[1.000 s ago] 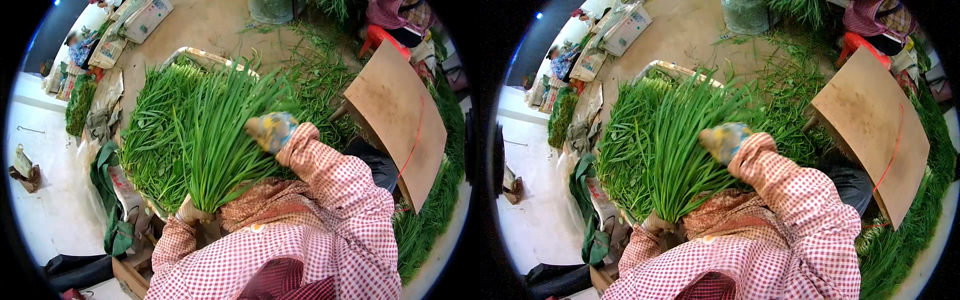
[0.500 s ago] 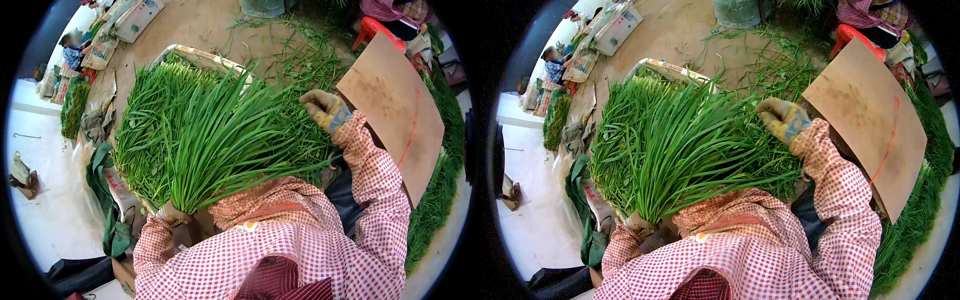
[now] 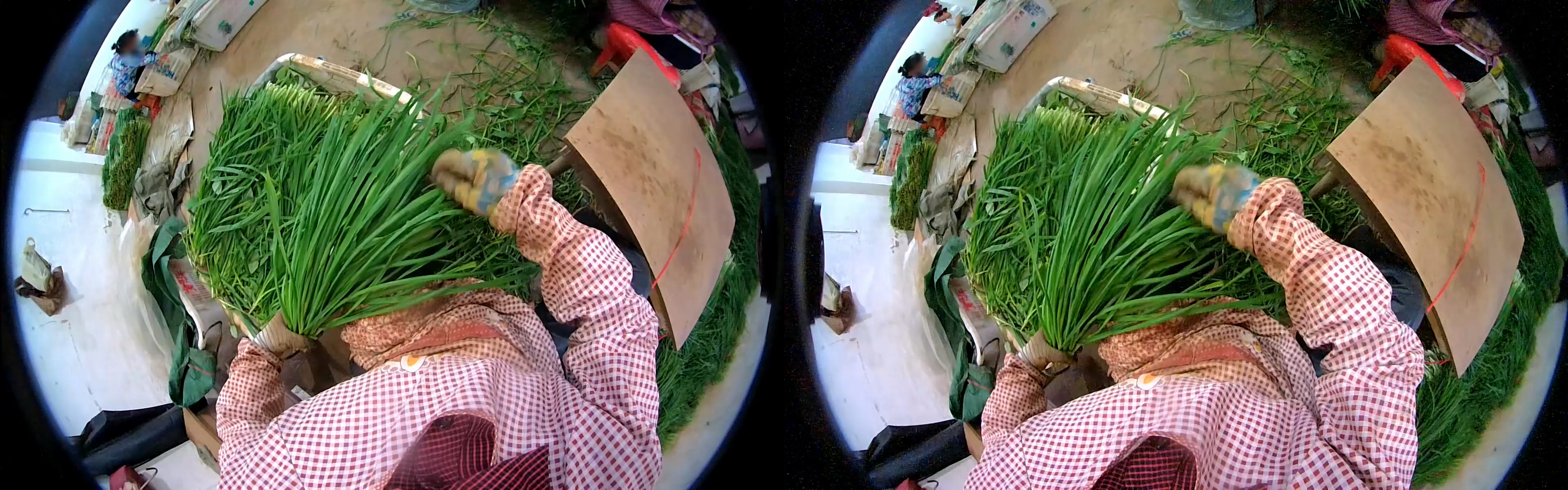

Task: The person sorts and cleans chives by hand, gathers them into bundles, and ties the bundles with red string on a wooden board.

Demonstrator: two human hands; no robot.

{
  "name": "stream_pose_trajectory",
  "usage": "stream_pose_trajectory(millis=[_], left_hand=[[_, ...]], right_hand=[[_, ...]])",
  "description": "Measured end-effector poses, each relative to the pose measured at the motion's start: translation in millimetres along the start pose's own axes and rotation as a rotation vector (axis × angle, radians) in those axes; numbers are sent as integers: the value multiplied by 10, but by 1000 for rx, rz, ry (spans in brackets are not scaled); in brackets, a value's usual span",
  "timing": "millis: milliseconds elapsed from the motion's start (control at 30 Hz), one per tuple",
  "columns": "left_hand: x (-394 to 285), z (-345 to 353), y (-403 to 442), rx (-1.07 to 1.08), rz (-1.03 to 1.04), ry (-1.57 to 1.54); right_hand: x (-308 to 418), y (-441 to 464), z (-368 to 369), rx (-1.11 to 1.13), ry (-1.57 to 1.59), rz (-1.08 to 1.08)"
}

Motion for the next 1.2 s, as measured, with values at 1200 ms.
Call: stream_pose_trajectory(millis=[1200], left_hand=[[-259, -39, 3, -14, -79, -390]], right_hand=[[276, -176, 591, 393, 209, 96]])
Point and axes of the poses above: each hand's wrist, its own y-axis towards the middle knuckle, its own z-axis out of the palm, x = y × z, the point moved 5 cm from there along y, towards the middle knuckle, and after that the axes turned 12 degrees about z, right-handed, at the moved point
